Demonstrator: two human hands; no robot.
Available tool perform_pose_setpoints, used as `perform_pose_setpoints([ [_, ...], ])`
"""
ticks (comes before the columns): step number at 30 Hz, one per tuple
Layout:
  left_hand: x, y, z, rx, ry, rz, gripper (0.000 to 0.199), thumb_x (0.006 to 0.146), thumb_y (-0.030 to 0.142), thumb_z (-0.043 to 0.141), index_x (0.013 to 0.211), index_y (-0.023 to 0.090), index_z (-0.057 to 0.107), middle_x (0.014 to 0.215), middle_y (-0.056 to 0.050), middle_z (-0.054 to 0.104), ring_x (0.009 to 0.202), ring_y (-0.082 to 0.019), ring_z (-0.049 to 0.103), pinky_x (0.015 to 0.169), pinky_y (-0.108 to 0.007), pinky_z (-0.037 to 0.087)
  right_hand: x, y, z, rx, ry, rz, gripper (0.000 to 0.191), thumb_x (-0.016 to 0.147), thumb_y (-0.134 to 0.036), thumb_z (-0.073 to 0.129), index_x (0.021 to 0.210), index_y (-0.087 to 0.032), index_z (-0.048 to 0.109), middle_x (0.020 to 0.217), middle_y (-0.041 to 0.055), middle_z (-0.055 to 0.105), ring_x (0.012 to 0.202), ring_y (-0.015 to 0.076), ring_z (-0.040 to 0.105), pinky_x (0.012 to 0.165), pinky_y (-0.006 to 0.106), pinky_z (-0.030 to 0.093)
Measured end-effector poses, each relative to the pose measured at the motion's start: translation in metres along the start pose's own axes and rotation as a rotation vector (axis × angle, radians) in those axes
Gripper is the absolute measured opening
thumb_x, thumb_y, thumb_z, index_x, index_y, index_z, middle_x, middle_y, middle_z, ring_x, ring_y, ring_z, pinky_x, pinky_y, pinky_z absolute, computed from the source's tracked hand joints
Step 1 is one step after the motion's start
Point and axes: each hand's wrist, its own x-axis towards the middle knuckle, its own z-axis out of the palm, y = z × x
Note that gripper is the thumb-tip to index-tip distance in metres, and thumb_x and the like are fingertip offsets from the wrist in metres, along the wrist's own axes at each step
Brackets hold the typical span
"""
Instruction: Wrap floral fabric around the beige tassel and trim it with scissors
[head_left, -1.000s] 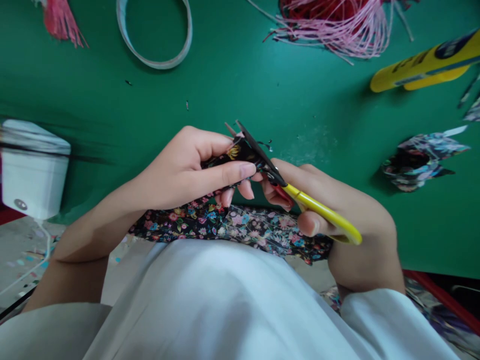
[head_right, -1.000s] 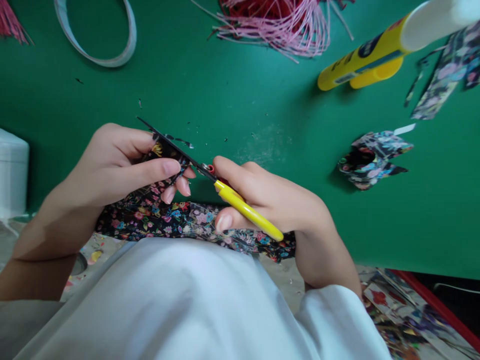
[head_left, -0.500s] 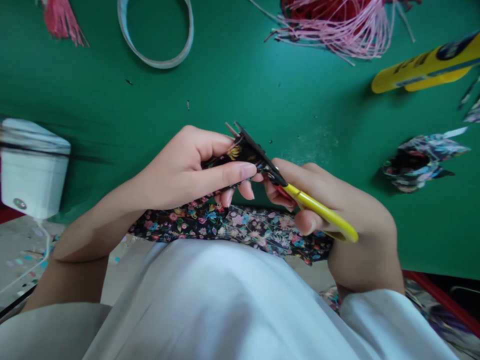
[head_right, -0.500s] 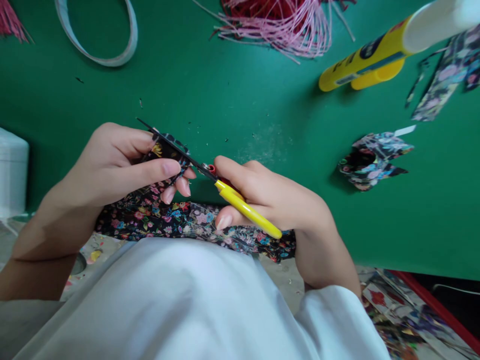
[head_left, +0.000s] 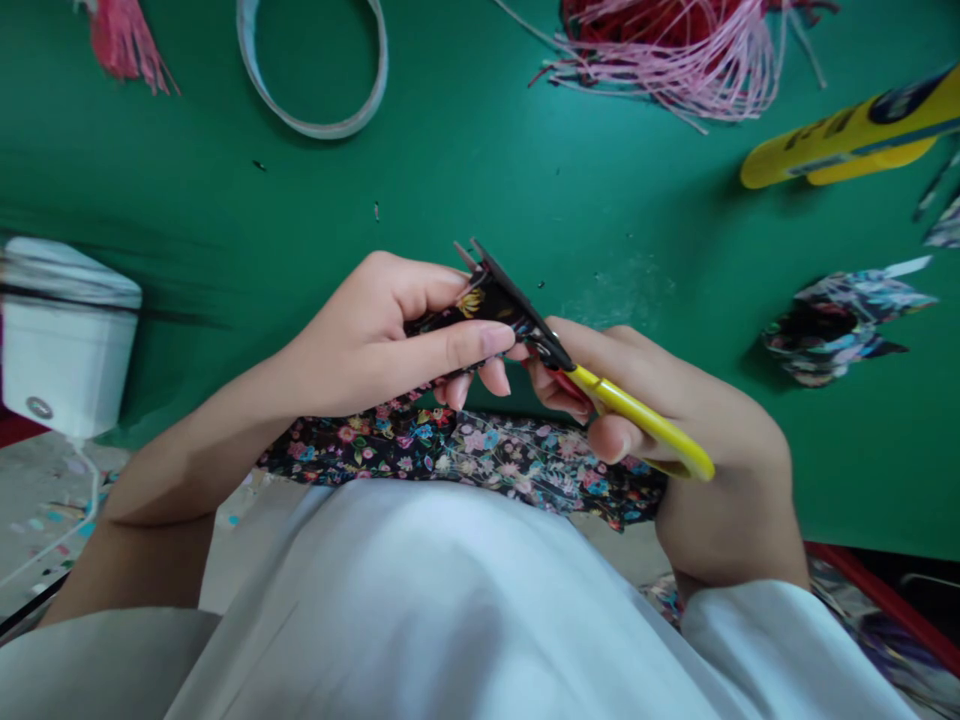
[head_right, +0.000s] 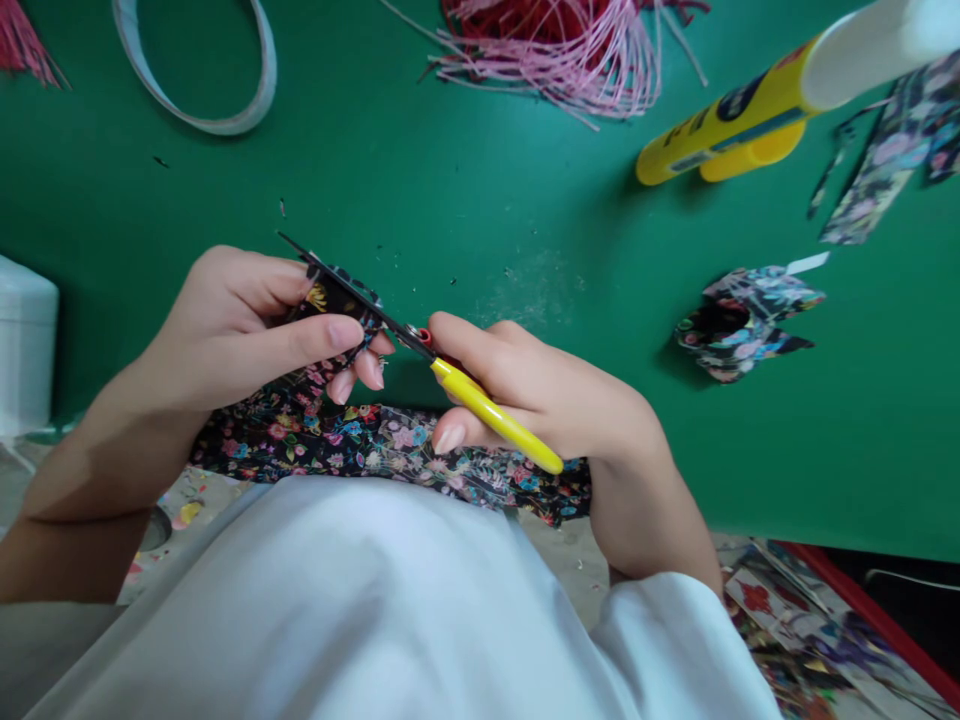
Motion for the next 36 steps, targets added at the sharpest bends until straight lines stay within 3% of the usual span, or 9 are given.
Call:
perform_pose_setpoints([
  [14, 0.000, -0.001, -0.002, 0.029, 0.002, 0.000, 0.024, 0.090, 0.022, 0.061, 0.073, 0.008, 0.070, 0.060, 0.000, 0.069, 0.048, -0.003, 0.062, 0.045, -0.010, 0.049, 0.000, 0.002, 0.002, -0.011, -0.005, 0.013, 0.058, 0.089, -0.076, 0.030, 0.090, -0.019, 0.041, 0.057, -0.0081, 0.042, 0.044, 0.0033, 0.035, 0.041, 0.020, 0.024],
  [19, -0.001, -0.001, 0.000, -0.031, 0.027, -0.037, 0.018, 0.088, 0.021, 0.064, 0.074, 0.011, 0.069, 0.067, 0.001, 0.072, 0.049, -0.002, 0.062, 0.046, -0.009, 0.050, -0.001, 0.000, 0.002, 0.002, -0.012, 0.023, 0.064, 0.088, -0.079, 0.023, 0.095, -0.018, 0.042, 0.063, -0.0059, 0.046, 0.047, 0.0048, 0.036, 0.044, 0.022, 0.024],
  [24, -0.002, 0.004, -0.001, -0.071, 0.041, -0.095, 0.014, 0.088, 0.022, 0.064, 0.077, 0.016, 0.069, 0.072, 0.000, 0.074, 0.050, -0.006, 0.063, 0.047, -0.015, 0.053, -0.003, -0.005, 0.002, 0.068, -0.002, 0.016, 0.064, 0.087, -0.081, 0.021, 0.094, -0.019, 0.037, 0.074, -0.0009, 0.050, 0.059, 0.0088, 0.044, 0.049, 0.024, 0.031],
  [28, -0.004, 0.011, -0.003, -0.038, 0.071, -0.112, 0.014, 0.089, 0.021, 0.062, 0.078, 0.014, 0.069, 0.072, -0.003, 0.074, 0.050, -0.009, 0.064, 0.046, -0.020, 0.053, -0.005, -0.004, 0.000, 0.134, -0.039, 0.040, 0.064, 0.085, -0.082, 0.024, 0.093, -0.020, 0.037, 0.074, -0.0019, 0.047, 0.058, 0.0086, 0.041, 0.048, 0.024, 0.034],
  [36, -0.003, 0.014, -0.003, 0.017, 0.076, -0.111, 0.014, 0.088, 0.017, 0.061, 0.078, 0.012, 0.069, 0.071, -0.003, 0.074, 0.050, -0.009, 0.064, 0.045, -0.021, 0.052, -0.005, -0.008, -0.002, 0.098, -0.021, 0.043, 0.062, 0.086, -0.081, 0.022, 0.092, -0.020, 0.036, 0.075, -0.0004, 0.050, 0.061, 0.0098, 0.043, 0.051, 0.025, 0.035],
])
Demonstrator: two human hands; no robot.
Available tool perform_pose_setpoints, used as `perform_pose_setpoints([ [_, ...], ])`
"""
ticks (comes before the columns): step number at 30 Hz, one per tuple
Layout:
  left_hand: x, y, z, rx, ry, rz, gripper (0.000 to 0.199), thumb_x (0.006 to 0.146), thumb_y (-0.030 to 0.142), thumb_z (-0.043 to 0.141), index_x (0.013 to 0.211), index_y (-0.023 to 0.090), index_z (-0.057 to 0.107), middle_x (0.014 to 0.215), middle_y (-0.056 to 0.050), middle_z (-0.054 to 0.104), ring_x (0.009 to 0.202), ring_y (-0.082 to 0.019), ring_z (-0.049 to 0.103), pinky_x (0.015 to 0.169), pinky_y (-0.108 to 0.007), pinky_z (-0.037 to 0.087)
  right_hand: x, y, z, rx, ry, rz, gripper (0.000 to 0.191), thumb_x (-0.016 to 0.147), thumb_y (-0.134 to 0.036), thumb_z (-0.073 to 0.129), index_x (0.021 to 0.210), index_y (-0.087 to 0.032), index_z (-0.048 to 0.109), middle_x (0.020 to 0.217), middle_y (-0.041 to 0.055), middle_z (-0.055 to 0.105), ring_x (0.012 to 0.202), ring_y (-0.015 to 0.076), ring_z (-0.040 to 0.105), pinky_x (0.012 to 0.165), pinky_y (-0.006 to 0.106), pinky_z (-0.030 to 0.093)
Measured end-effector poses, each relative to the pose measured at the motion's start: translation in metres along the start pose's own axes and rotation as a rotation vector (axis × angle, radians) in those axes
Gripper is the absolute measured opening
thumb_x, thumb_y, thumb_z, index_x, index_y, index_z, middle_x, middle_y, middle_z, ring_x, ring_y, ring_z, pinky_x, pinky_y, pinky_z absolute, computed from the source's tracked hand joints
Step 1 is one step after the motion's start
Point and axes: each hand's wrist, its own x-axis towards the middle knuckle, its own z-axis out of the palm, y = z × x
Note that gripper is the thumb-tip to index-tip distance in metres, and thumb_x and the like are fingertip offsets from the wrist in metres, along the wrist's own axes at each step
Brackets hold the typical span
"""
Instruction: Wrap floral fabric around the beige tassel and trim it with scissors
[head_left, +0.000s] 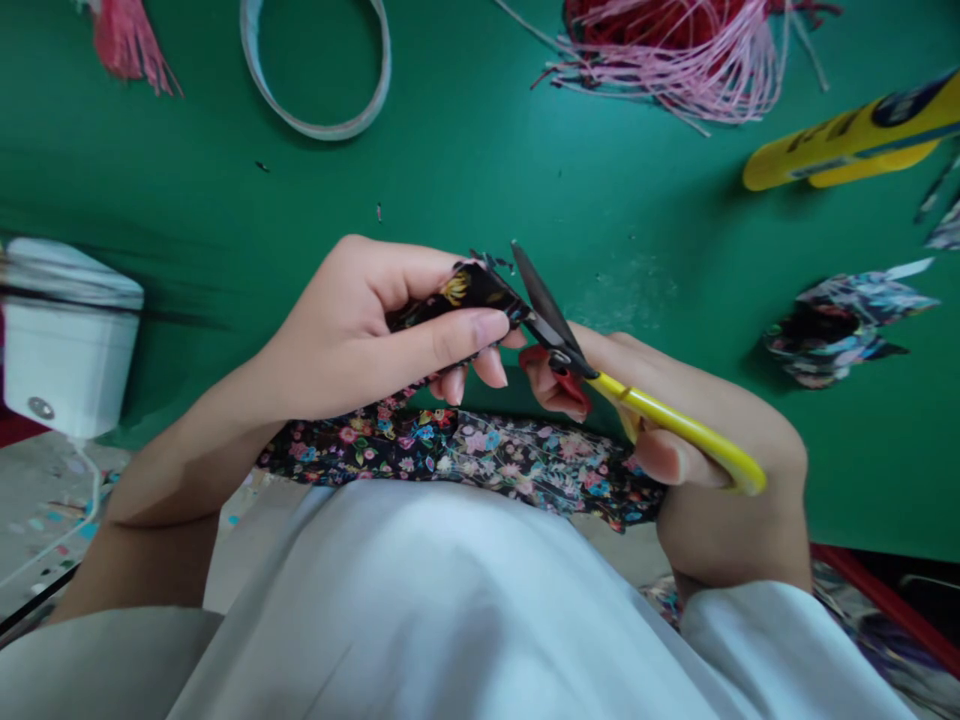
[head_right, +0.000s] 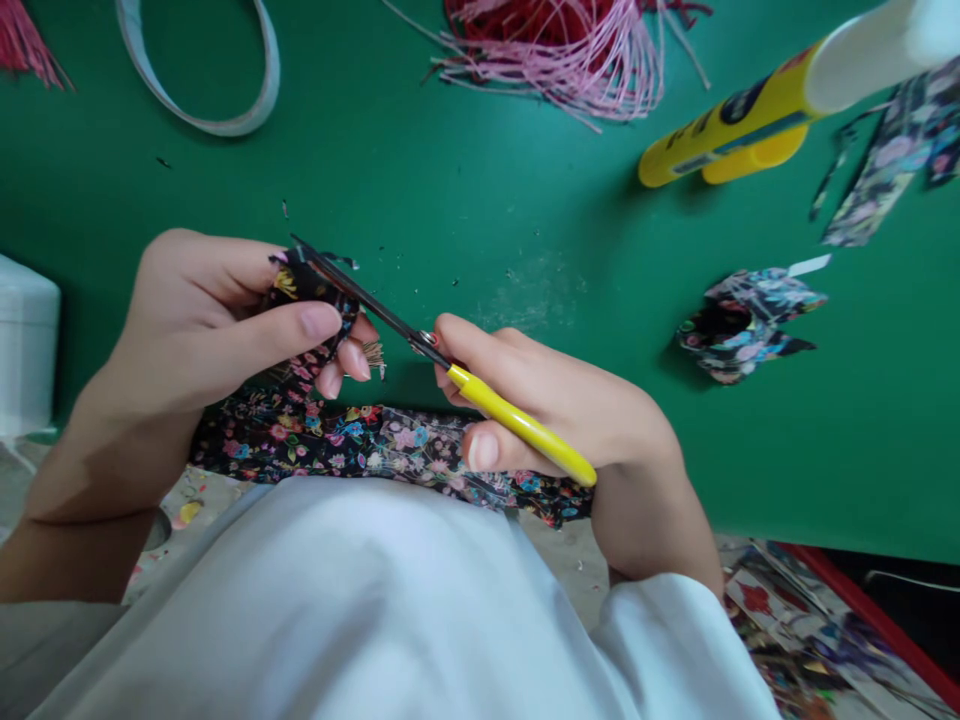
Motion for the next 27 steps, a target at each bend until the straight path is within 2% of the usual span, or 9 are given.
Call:
perform_pose_setpoints([
  [10, -0.0003, -0.0041, -0.0005, -0.057, -0.015, 0.005, 0.011, 0.086, 0.015, 0.064, 0.078, 0.018, 0.071, 0.068, 0.004, 0.073, 0.049, -0.005, 0.063, 0.043, -0.013, 0.049, 0.0001, 0.0054, -0.0026, -0.019, -0.047, -0.066, 0.062, 0.089, -0.078, 0.025, 0.100, -0.018, 0.039, 0.077, -0.0003, 0.051, 0.058, 0.0087, 0.042, 0.048, 0.024, 0.032],
  [15, 0.0003, -0.0045, -0.0012, -0.058, -0.041, -0.009, 0.012, 0.088, 0.019, 0.063, 0.078, 0.018, 0.071, 0.069, 0.003, 0.073, 0.049, -0.005, 0.063, 0.042, -0.013, 0.050, -0.0002, 0.0062, -0.0030, -0.020, -0.065, -0.058, 0.061, 0.090, -0.077, 0.024, 0.100, -0.019, 0.039, 0.078, -0.0003, 0.051, 0.059, 0.0086, 0.043, 0.048, 0.024, 0.032],
  [21, 0.0007, -0.0041, -0.0013, -0.064, -0.023, -0.019, 0.008, 0.084, 0.016, 0.066, 0.079, 0.018, 0.071, 0.069, 0.003, 0.073, 0.050, -0.006, 0.064, 0.045, -0.015, 0.052, -0.0008, 0.0049, -0.0028, -0.013, -0.038, -0.073, 0.059, 0.090, -0.075, 0.026, 0.101, -0.019, 0.039, 0.079, -0.0003, 0.050, 0.060, 0.0088, 0.042, 0.049, 0.024, 0.034],
  [27, 0.0005, -0.0064, 0.0005, -0.081, 0.032, 0.008, 0.013, 0.087, 0.016, 0.061, 0.078, 0.015, 0.072, 0.066, 0.006, 0.071, 0.048, -0.003, 0.064, 0.045, -0.009, 0.049, -0.0004, 0.0060, -0.0020, -0.008, -0.039, -0.064, 0.058, 0.090, -0.076, 0.024, 0.095, -0.019, 0.038, 0.076, -0.0006, 0.051, 0.059, 0.0084, 0.042, 0.050, 0.024, 0.033],
])
